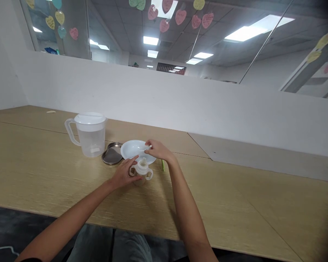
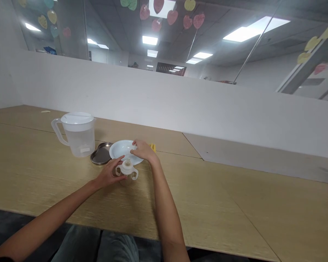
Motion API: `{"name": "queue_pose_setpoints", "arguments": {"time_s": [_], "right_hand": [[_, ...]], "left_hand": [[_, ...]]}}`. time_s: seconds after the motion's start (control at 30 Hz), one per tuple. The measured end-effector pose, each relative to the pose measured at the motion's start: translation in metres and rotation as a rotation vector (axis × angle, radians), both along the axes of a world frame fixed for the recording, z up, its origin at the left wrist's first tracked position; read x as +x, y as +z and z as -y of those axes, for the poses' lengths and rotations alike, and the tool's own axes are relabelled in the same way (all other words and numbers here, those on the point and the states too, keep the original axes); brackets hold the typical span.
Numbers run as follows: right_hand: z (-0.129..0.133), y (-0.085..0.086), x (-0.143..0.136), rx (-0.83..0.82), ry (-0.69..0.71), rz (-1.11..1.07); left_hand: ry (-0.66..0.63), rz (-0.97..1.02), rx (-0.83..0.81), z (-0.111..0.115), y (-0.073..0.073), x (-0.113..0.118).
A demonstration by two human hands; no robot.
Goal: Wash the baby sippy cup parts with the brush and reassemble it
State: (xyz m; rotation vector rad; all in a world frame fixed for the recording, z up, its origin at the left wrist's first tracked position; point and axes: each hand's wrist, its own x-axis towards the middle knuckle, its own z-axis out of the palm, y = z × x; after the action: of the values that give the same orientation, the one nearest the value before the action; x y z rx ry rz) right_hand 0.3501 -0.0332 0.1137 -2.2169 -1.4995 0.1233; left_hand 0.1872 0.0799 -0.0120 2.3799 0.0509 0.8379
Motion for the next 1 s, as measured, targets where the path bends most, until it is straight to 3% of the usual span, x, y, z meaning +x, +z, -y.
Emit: {"name": "queue_pose_setpoints", "arguments": {"time_s": [0.13,0.3,0.6,0.73,0.9,1.0], "right_hand": [[-0.017,-0.017,0.002,-0.21,0.021,0.093],[-0.025,-0.024,-0.001,-0.383,0.091,0.127],[-0.033,-0.035,-0.004,-0.399,0.048,0.181],[-0.027,-0.025,-0.006,-0.327,0.017,0.208],[-0.005,0.007,-0.027,-0.18,0.054,0.181],[0.006,0.019,-0.045,-0.228,0.091,0.161]], "left_hand": [[-0.004,-0.004,0.016,-0.001,0.0,0.0],[0.0,0.002,0.05,0.0,0.001,0.0],[0.012,-0.023,0.062,0.001,0.004,0.0],[0.014,-0.016,0.066,0.0,0.002,0.0],[0.032,0.006,0.085,-0.002,-0.002,0.002],[0.053,0.017,0.095,-0.003,-0.003,0.003]]}}
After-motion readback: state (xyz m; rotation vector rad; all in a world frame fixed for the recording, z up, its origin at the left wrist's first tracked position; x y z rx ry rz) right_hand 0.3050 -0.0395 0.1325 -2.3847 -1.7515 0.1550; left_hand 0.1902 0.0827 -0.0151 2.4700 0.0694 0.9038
